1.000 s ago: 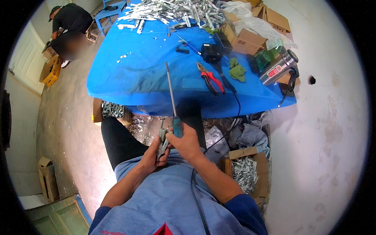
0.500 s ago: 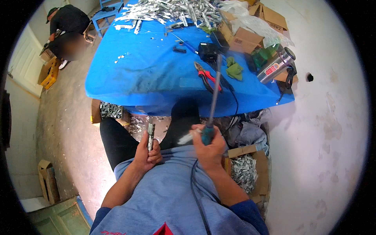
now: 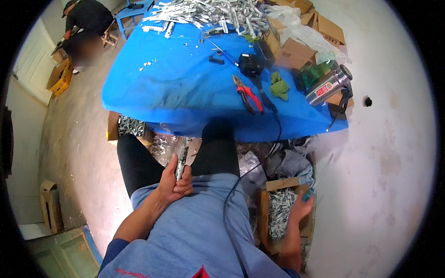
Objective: The person uses pliers and a screwdriver to assemble small metal components on a blue cloth-covered table, handling pieces from the table and a cardboard box on the floor.
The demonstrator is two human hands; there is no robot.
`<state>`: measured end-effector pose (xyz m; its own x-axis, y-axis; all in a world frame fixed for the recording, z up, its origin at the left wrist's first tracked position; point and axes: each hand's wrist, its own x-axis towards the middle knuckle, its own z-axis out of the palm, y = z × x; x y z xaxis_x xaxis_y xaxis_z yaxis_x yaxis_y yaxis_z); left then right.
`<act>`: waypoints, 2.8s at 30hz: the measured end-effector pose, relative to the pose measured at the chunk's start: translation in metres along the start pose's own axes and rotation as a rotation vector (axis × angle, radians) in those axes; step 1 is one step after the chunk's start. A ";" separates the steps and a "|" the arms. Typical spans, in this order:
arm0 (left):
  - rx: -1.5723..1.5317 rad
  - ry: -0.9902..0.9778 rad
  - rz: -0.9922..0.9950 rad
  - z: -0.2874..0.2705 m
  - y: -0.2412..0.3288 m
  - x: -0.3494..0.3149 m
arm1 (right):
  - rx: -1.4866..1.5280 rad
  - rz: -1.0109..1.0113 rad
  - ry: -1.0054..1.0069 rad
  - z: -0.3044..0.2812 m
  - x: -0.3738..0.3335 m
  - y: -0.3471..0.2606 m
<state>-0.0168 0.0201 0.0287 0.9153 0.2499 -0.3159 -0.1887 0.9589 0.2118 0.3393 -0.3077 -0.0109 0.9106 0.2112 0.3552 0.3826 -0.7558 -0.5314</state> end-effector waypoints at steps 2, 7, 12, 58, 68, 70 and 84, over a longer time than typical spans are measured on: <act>0.009 0.008 0.000 0.004 0.001 0.001 | 0.448 0.087 -0.218 0.018 -0.012 -0.090; 0.064 0.067 -0.042 0.001 0.001 0.003 | 0.860 -0.004 -0.817 0.055 -0.062 -0.273; 0.077 0.134 -0.068 0.002 0.002 -0.002 | 0.941 -0.027 -1.116 0.078 -0.090 -0.347; -0.055 0.143 -0.061 -0.008 0.008 -0.006 | 1.089 0.105 -1.025 0.114 -0.088 -0.344; -0.015 0.177 -0.051 0.004 0.008 -0.007 | 1.056 0.071 -1.160 0.107 -0.077 -0.344; -0.002 0.173 -0.054 0.005 0.008 -0.005 | 0.996 0.070 -1.198 0.107 -0.078 -0.341; 0.050 0.173 0.033 -0.002 0.007 -0.005 | 0.911 0.204 -1.202 0.095 -0.077 -0.332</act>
<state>-0.0240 0.0261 0.0299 0.8333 0.3042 -0.4615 -0.1954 0.9431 0.2689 0.1570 -0.0142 0.0657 0.3692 0.8572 -0.3590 -0.2077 -0.3004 -0.9309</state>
